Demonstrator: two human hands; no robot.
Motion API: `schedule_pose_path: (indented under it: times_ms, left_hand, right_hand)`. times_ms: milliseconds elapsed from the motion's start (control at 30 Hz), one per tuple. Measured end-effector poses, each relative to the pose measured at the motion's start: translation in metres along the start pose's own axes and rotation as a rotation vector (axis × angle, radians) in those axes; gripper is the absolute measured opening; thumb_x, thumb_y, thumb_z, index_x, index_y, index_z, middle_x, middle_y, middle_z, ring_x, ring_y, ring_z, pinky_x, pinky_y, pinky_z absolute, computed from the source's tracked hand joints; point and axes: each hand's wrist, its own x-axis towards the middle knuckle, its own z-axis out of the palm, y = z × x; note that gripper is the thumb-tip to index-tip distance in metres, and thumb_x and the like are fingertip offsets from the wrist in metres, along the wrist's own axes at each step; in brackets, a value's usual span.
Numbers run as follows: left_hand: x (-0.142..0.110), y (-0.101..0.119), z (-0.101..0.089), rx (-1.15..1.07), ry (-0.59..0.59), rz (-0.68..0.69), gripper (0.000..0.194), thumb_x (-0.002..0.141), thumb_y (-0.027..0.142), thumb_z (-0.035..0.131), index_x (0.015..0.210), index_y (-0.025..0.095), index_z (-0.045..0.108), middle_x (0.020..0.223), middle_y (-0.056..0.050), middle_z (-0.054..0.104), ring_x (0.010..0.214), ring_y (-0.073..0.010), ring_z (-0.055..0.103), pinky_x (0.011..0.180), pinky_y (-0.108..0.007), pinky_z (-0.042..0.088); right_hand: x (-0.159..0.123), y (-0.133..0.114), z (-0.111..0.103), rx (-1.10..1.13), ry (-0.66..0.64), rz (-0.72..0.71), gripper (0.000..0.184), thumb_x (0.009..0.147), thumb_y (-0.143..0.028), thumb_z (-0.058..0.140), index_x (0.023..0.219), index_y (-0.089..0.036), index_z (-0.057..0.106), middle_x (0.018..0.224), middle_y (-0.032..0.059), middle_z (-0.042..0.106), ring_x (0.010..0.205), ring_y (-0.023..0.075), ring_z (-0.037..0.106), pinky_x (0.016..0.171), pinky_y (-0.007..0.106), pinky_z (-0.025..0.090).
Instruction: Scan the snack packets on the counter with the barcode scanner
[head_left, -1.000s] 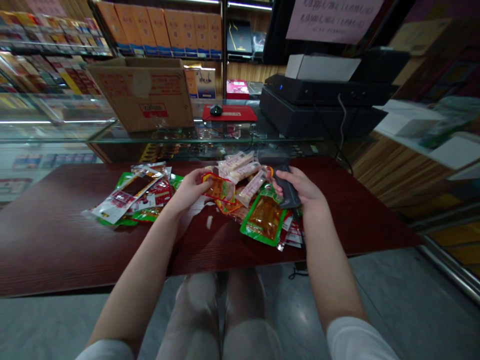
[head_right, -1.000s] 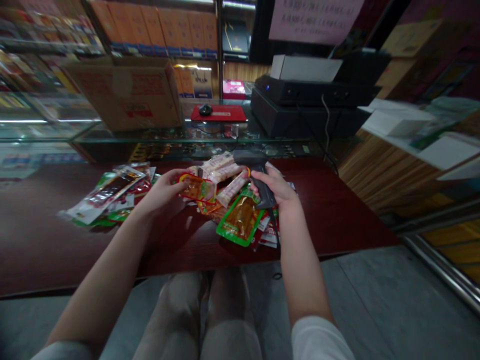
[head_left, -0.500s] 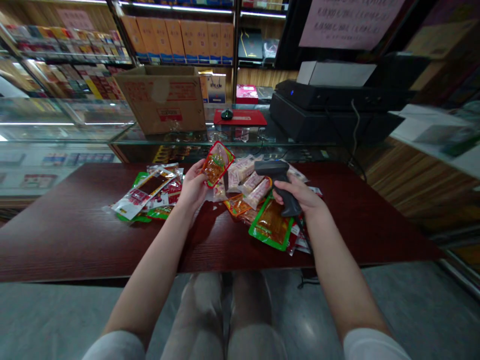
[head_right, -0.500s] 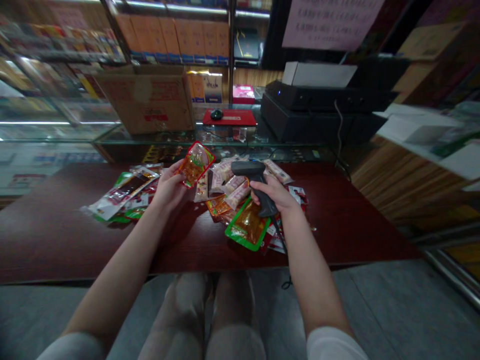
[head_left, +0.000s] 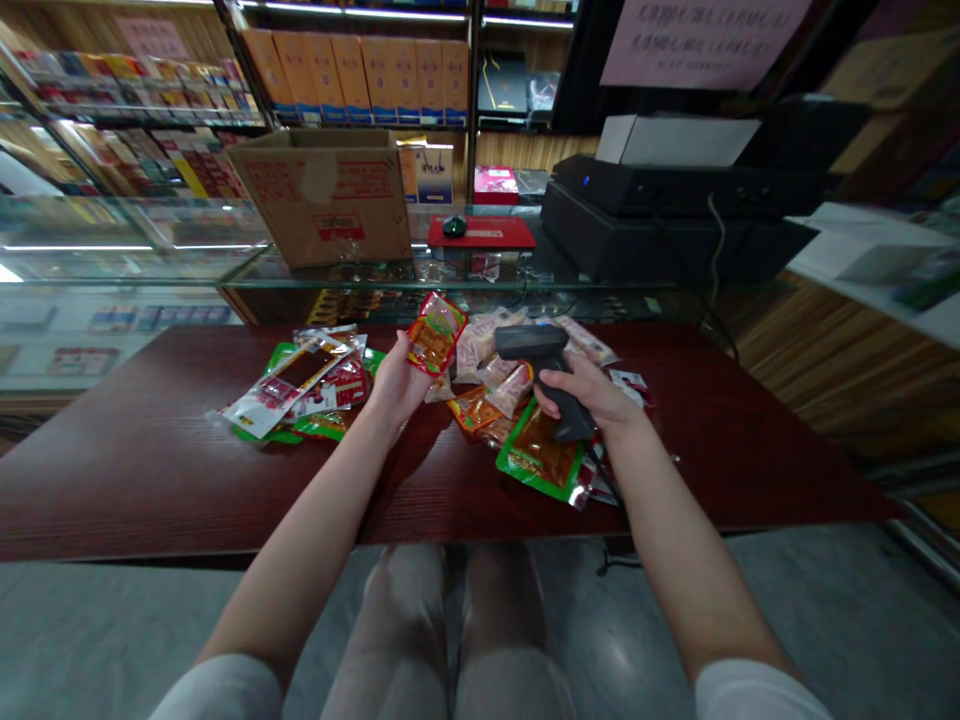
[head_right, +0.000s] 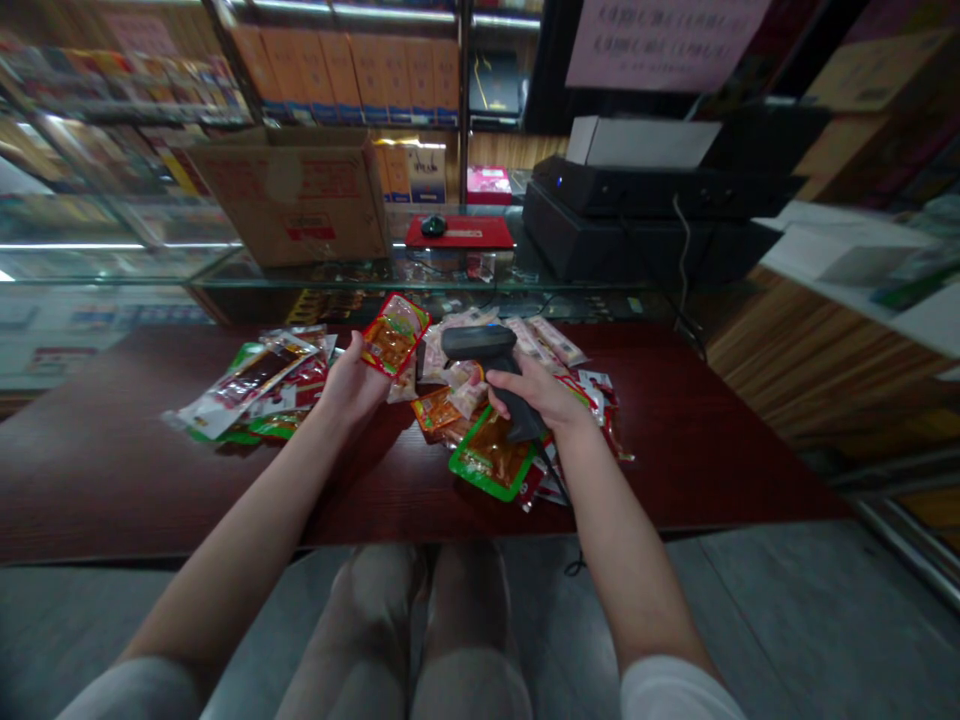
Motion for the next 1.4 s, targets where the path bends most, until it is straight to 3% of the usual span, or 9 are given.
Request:
schedule_pose_path:
  times_ms: [433, 600, 767, 933, 1033, 1133, 1200, 1333, 1400]
  left_hand:
    - [0.000, -0.005, 0.004, 0.133, 0.017, -0.013, 0.043, 0.097, 0.047, 0.045, 0.124, 0.018, 0.060, 0.119, -0.012, 0.070, 0.116, -0.0227, 0.064, 0.101, -0.040, 0.049]
    - [0.009, -0.006, -0.014, 0.419, 0.136, 0.287, 0.035, 0.090, 0.048, 0.056, 0.105, 0.018, 0.064, 0.103, -0.009, 0.071, 0.102, -0.0224, 0.067, 0.096, -0.039, 0.051]
    - [-0.009, 0.053, -0.028, 1.045, 0.409, 0.660, 0.031, 0.093, 0.037, 0.049, 0.109, 0.015, 0.064, 0.107, -0.009, 0.069, 0.103, -0.0207, 0.064, 0.096, -0.035, 0.049]
    - [-0.044, 0.113, -0.055, 1.650, 0.749, 0.688, 0.044, 0.088, 0.016, 0.043, 0.130, 0.007, 0.055, 0.123, -0.020, 0.064, 0.113, -0.0303, 0.061, 0.100, -0.047, 0.045]
    - [-0.055, 0.119, -0.081, 1.975, 0.606, 0.578, 0.057, 0.083, 0.012, 0.043, 0.139, 0.004, 0.046, 0.139, -0.025, 0.052, 0.130, -0.0347, 0.050, 0.108, -0.050, 0.037]
    - [-0.055, 0.114, -0.108, 2.161, 0.362, 0.249, 0.062, 0.088, 0.033, 0.045, 0.141, 0.002, 0.041, 0.150, -0.029, 0.039, 0.140, -0.0430, 0.035, 0.111, -0.059, 0.029]
    - [-0.053, 0.110, -0.117, 2.161, 0.301, 0.115, 0.071, 0.089, 0.049, 0.044, 0.143, 0.004, 0.038, 0.154, -0.029, 0.033, 0.144, -0.0454, 0.028, 0.111, -0.066, 0.023]
    - [-0.051, 0.094, -0.099, 2.097, 0.365, 0.342, 0.065, 0.089, 0.053, 0.041, 0.137, 0.009, 0.047, 0.151, -0.029, 0.037, 0.145, -0.0464, 0.024, 0.110, -0.073, 0.009]
    - [-0.052, 0.076, -0.075, 2.038, 0.214, 0.510, 0.057, 0.089, 0.050, 0.044, 0.132, 0.014, 0.053, 0.147, -0.024, 0.044, 0.142, -0.0421, 0.031, 0.113, -0.066, 0.015]
  right_hand:
    - [0.001, 0.003, 0.003, 0.002, -0.007, -0.036, 0.042, 0.078, -0.045, 0.074, 0.099, -0.019, 0.048, 0.055, -0.0058, 0.054, 0.043, 0.0087, 0.045, 0.041, 0.022, 0.036]
    - [0.001, 0.004, -0.003, 0.016, 0.027, -0.010, 0.040, 0.080, -0.041, 0.071, 0.104, -0.020, 0.046, 0.057, -0.0051, 0.055, 0.043, 0.0102, 0.047, 0.041, 0.023, 0.035]
    - [0.002, 0.005, -0.008, 0.031, 0.036, 0.012, 0.041, 0.080, -0.041, 0.069, 0.104, -0.020, 0.044, 0.053, -0.0064, 0.054, 0.042, 0.0104, 0.046, 0.041, 0.022, 0.034]
    - [0.002, 0.004, -0.008, 0.011, 0.013, 0.000, 0.039, 0.081, -0.041, 0.069, 0.103, -0.019, 0.045, 0.053, -0.0056, 0.056, 0.042, 0.0101, 0.047, 0.042, 0.022, 0.035]
    - [0.002, 0.004, -0.009, 0.005, 0.011, -0.001, 0.038, 0.082, -0.041, 0.068, 0.103, -0.019, 0.046, 0.054, -0.0051, 0.056, 0.043, 0.0102, 0.048, 0.042, 0.022, 0.035]
    - [0.002, 0.003, -0.009, 0.005, 0.029, -0.005, 0.037, 0.081, -0.041, 0.069, 0.101, -0.019, 0.047, 0.054, -0.0051, 0.056, 0.042, 0.0102, 0.048, 0.042, 0.022, 0.035]
    - [0.001, 0.003, -0.010, 0.003, 0.036, -0.011, 0.036, 0.081, -0.041, 0.069, 0.100, -0.019, 0.048, 0.053, -0.0050, 0.056, 0.042, 0.0102, 0.048, 0.041, 0.022, 0.035]
    - [0.001, 0.001, -0.010, -0.008, 0.044, -0.023, 0.034, 0.082, -0.042, 0.068, 0.098, -0.018, 0.051, 0.053, -0.0039, 0.056, 0.043, 0.0103, 0.048, 0.042, 0.022, 0.036]
    - [0.001, 0.001, -0.011, -0.010, 0.050, -0.023, 0.033, 0.082, -0.041, 0.068, 0.098, -0.018, 0.052, 0.054, -0.0038, 0.056, 0.043, 0.0104, 0.048, 0.042, 0.022, 0.037]
